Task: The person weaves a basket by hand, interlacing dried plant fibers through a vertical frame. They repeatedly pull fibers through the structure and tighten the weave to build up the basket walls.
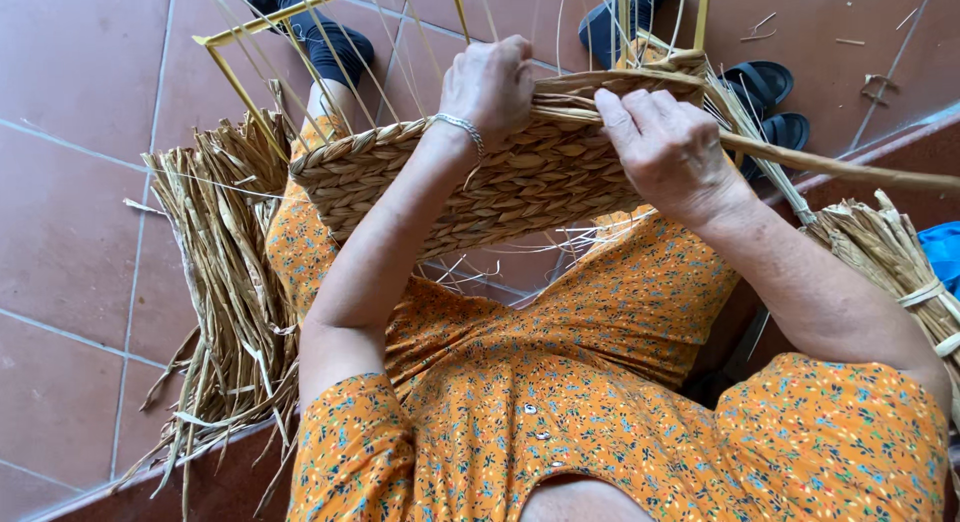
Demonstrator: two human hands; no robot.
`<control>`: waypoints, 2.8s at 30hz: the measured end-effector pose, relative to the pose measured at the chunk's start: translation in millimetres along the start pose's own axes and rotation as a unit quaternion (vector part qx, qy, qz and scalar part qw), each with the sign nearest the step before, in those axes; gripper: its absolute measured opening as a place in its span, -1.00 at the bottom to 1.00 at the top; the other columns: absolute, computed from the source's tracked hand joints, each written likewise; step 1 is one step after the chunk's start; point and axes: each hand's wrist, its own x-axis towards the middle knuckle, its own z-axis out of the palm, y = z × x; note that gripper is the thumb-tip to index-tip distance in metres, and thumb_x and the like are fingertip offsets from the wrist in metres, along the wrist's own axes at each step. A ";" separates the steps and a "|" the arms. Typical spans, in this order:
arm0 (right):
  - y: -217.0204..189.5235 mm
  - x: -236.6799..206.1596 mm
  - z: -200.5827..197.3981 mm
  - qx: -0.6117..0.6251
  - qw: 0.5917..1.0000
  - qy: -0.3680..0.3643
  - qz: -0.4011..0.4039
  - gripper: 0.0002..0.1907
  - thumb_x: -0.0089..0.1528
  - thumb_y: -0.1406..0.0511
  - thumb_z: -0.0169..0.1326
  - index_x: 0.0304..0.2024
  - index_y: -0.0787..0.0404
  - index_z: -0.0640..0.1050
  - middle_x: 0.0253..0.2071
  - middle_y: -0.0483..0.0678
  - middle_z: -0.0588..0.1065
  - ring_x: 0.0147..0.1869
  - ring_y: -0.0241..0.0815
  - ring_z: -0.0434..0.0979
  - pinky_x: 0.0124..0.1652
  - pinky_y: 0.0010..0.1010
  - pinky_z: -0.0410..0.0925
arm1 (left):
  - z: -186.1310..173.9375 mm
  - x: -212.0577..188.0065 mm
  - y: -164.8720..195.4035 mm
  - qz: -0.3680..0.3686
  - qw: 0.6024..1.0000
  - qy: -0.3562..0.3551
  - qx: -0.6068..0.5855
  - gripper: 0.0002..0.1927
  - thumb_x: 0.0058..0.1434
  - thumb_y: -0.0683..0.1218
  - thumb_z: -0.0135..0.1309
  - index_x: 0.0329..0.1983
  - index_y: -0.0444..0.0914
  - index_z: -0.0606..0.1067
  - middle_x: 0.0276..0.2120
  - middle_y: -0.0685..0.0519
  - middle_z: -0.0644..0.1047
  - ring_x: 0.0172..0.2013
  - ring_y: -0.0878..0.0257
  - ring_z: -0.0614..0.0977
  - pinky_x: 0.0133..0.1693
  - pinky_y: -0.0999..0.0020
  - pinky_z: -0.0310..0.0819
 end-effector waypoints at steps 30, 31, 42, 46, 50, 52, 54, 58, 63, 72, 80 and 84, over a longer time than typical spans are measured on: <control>58.0 52.9 26.8 0.227 0.971 -0.057 0.057 -0.57 0.19 0.15 0.33 0.00 0.25 0.60 -0.30 0.02 0.60 -0.26 0.04 0.62 -0.23 -0.13 0.44 | -19.7 -44.1 6.3 0.062 0.971 0.063 -0.221 -0.61 0.25 -0.07 0.22 0.09 -0.25 0.41 -0.03 -0.06 0.50 -0.22 0.07 0.65 -0.13 0.21 0.60; 54.0 52.0 33.7 0.192 0.980 -0.023 0.040 -0.62 0.22 0.12 0.33 -0.02 0.19 0.61 -0.30 -0.04 0.59 -0.25 0.00 0.62 -0.22 -0.14 0.43 | -20.0 -44.3 5.0 0.110 0.971 0.085 -0.195 -0.67 0.28 -0.08 0.22 0.04 -0.23 0.42 -0.01 -0.05 0.50 -0.15 0.07 0.65 -0.10 0.21 0.60; 36.6 39.2 80.7 0.159 0.984 0.043 0.072 -0.58 0.35 0.03 0.34 -0.32 0.17 0.50 -0.45 -0.05 0.51 -0.34 -0.07 0.58 -0.34 -0.21 0.39 | -6.1 -18.2 -4.6 0.134 0.966 0.119 -0.188 -0.79 0.32 -0.19 0.23 -0.20 -0.23 0.38 -0.42 -0.06 0.62 -0.34 -0.03 0.72 -0.33 0.14 0.58; 32.8 27.5 64.7 0.323 0.927 -0.047 0.184 -0.70 0.40 0.12 0.25 -0.20 0.20 0.54 -0.41 -0.04 0.53 -0.34 -0.15 0.59 -0.29 -0.26 0.46 | 0.8 -7.7 11.2 0.066 0.977 0.136 -0.149 -0.63 0.25 -0.19 0.21 0.01 -0.24 0.31 -0.46 -0.03 0.61 -0.40 -0.03 0.70 -0.33 0.10 0.57; 29.9 26.1 48.4 0.267 0.958 0.036 0.100 -0.68 0.39 0.14 0.29 -0.08 0.25 0.56 -0.20 0.04 0.50 -0.09 -0.06 0.55 -0.10 -0.26 0.47 | 7.9 -14.1 17.8 0.076 0.976 0.178 -0.096 -0.33 0.16 -0.17 0.21 0.29 -0.38 0.20 -0.32 -0.17 0.57 -0.39 -0.11 0.67 -0.39 0.06 0.54; 28.3 23.5 42.0 0.147 0.983 0.112 0.015 -0.65 0.23 0.12 0.32 -0.10 0.21 0.58 -0.12 0.05 0.46 -0.02 -0.02 0.51 -0.07 -0.24 0.46 | 12.4 -12.3 17.7 0.112 0.974 0.195 -0.026 -0.46 0.22 -0.19 0.17 0.22 -0.38 0.26 -0.22 -0.23 0.56 -0.34 -0.07 0.68 -0.38 0.10 0.56; 30.4 17.3 35.7 -0.012 0.983 0.179 -0.041 -0.62 -0.04 0.10 0.28 -0.20 0.07 0.62 -0.08 0.02 0.46 -0.03 -0.03 0.48 -0.15 -0.19 0.43 | 17.4 -2.8 18.5 0.129 0.972 0.174 0.087 -0.78 0.39 -0.24 0.09 0.06 -0.29 0.39 -0.20 -0.18 0.58 -0.28 0.03 0.70 -0.31 0.15 0.61; 36.0 7.1 29.5 -0.037 0.994 0.090 -0.051 -0.73 0.23 0.34 0.30 0.00 0.09 0.64 -0.07 -0.09 0.53 0.05 -0.12 0.53 0.07 -0.27 0.45 | 18.7 18.0 21.9 0.047 0.996 -0.011 0.072 -0.91 0.32 -0.16 0.08 -0.13 -0.21 0.53 -0.30 -0.13 0.60 -0.24 -0.08 0.66 -0.18 0.02 0.55; 56.7 11.6 10.1 0.259 0.950 -0.088 0.151 -0.79 0.31 0.20 0.28 -0.15 0.18 0.62 -0.25 -0.06 0.53 -0.20 -0.10 0.52 -0.11 -0.20 0.41 | 0.4 6.9 22.3 0.104 0.982 0.045 -0.154 -0.95 0.26 -0.16 0.12 -0.23 -0.21 0.56 -0.23 -0.11 0.59 -0.21 -0.04 0.66 -0.12 0.10 0.55; 50.6 51.6 -13.7 -0.063 0.980 0.153 -0.109 -0.88 0.26 0.32 0.18 -0.18 0.21 0.62 -0.04 -0.08 0.59 -0.04 -0.13 0.51 -0.08 -0.28 0.30 | -26.8 -8.9 25.8 0.194 0.966 -0.054 -0.160 -0.69 0.07 -0.09 0.26 -0.15 -0.27 0.51 -0.21 -0.12 0.53 -0.16 -0.11 0.61 -0.11 0.10 0.50; 101.3 34.9 17.6 0.171 0.959 -0.135 0.179 -0.74 0.29 0.04 0.32 -0.27 0.05 0.68 -0.43 -0.09 0.57 -0.37 -0.08 0.57 -0.27 -0.13 0.37 | 9.8 -15.5 38.4 0.120 0.985 0.061 -0.110 -0.78 0.44 0.00 0.00 -0.01 -0.23 0.47 -0.14 -0.08 0.55 -0.14 -0.05 0.63 -0.07 0.06 0.50; 106.6 35.9 40.4 0.099 0.988 -0.061 0.097 -0.71 0.39 0.03 0.30 -0.29 0.05 0.68 -0.39 -0.09 0.59 -0.30 -0.10 0.61 -0.16 -0.21 0.42 | 1.7 -16.6 26.9 0.132 0.968 0.123 -0.174 -0.89 0.50 -0.09 0.00 -0.01 -0.18 0.48 -0.12 -0.06 0.55 -0.13 -0.01 0.67 -0.08 0.13 0.58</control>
